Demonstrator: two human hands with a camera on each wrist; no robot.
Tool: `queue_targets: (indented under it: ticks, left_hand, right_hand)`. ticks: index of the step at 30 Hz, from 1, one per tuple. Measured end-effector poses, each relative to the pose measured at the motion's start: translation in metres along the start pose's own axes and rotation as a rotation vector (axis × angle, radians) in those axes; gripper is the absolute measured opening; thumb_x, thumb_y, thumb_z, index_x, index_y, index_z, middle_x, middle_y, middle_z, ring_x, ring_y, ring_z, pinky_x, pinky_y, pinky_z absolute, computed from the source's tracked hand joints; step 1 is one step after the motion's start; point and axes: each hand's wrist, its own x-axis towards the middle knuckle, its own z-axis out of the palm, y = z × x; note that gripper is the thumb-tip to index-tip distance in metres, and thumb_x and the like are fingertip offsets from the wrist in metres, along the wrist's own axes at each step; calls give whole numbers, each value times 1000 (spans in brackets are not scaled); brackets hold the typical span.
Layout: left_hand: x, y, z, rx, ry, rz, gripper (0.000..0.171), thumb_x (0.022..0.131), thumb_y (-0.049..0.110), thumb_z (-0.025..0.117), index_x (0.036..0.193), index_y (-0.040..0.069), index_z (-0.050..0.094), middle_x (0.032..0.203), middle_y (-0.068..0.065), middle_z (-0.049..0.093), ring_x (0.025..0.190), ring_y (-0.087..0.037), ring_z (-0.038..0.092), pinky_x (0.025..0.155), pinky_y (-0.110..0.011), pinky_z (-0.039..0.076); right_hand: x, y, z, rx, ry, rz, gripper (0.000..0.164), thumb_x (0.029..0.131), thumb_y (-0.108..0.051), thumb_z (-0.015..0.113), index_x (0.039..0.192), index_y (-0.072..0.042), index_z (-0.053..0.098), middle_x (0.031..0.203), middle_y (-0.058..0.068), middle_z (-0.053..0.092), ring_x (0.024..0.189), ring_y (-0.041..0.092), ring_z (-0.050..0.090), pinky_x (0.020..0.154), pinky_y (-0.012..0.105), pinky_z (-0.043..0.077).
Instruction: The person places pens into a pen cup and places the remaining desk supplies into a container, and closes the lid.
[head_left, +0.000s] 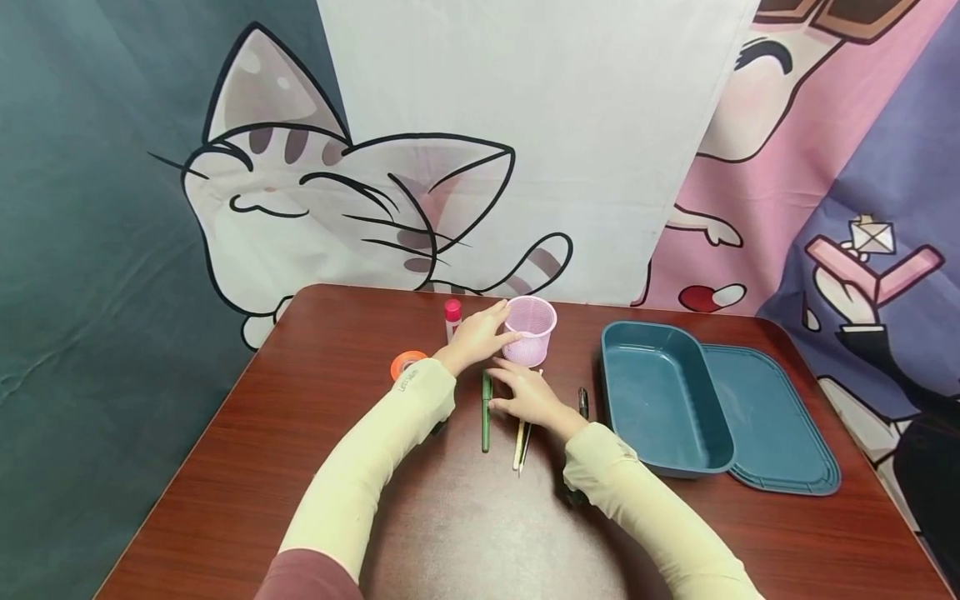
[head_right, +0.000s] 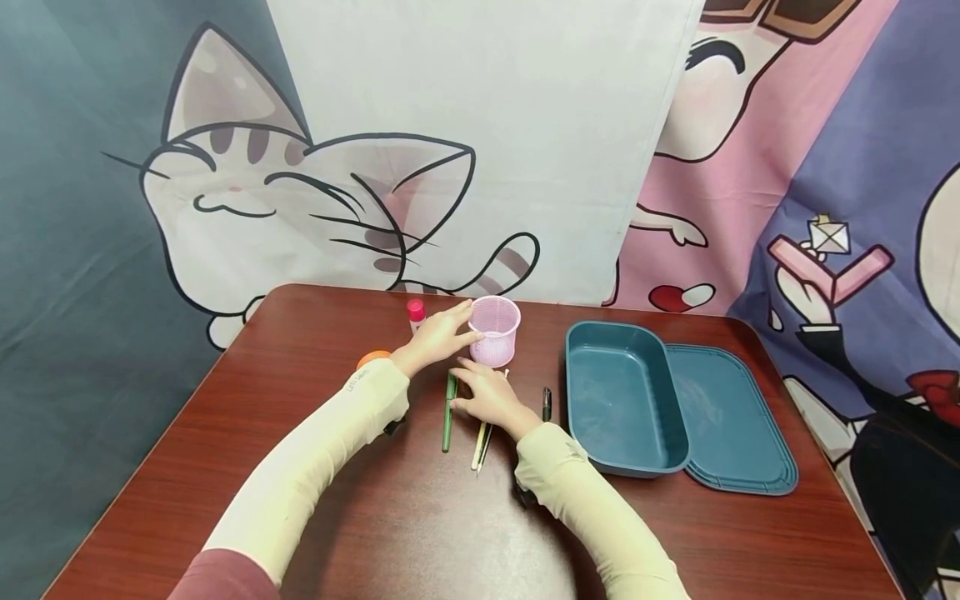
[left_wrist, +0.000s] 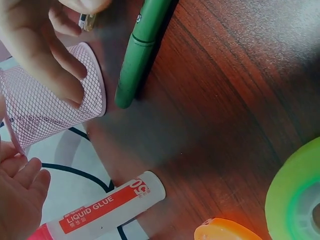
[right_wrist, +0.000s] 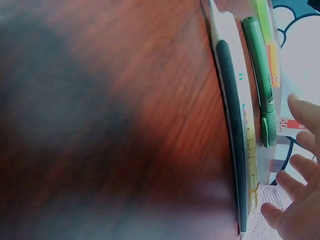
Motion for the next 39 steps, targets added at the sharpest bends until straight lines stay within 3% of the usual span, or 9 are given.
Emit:
queue_targets:
  ticks: [7,19,30,39]
  left_hand:
    - [2,-2,-2,11,-27,-20,62,85,45,51,133,8,40,140,-9,36,121,-25,43,97,-40,38]
    - [5,-3,-8,-3,-68,-15,61,84,44,54,131,7,43,139,-8,37,122,-28,42,99,-41,36]
    - [5,-1,-12,1,-86,-19,61,83,44,55,131,8,43,139,-7,38,122,-26,42,98,-39,36]
    - [5,-2,-12,1,-84,-19,61,83,45,54,132,10,42,139,-7,38,121,-27,43,97,-40,38]
  right_hand:
    - [9,0,2,-44,-82,-56,55,71,-32,68,119,-7,55,132,13,45,122,25,42,96,45,37]
    - [11,-8,3,-74,-228,-31,52,75,-38,62,120,-13,56,136,9,42,126,27,36,90,50,34]
    - [1,-3,2,-94,-165,-62,42,75,-33,64,112,-15,62,128,12,49,118,26,46,90,47,40]
    - [-8,4,0,-121,-117,-86,28,75,-18,66,102,-19,67,114,11,56,103,28,53,85,43,43]
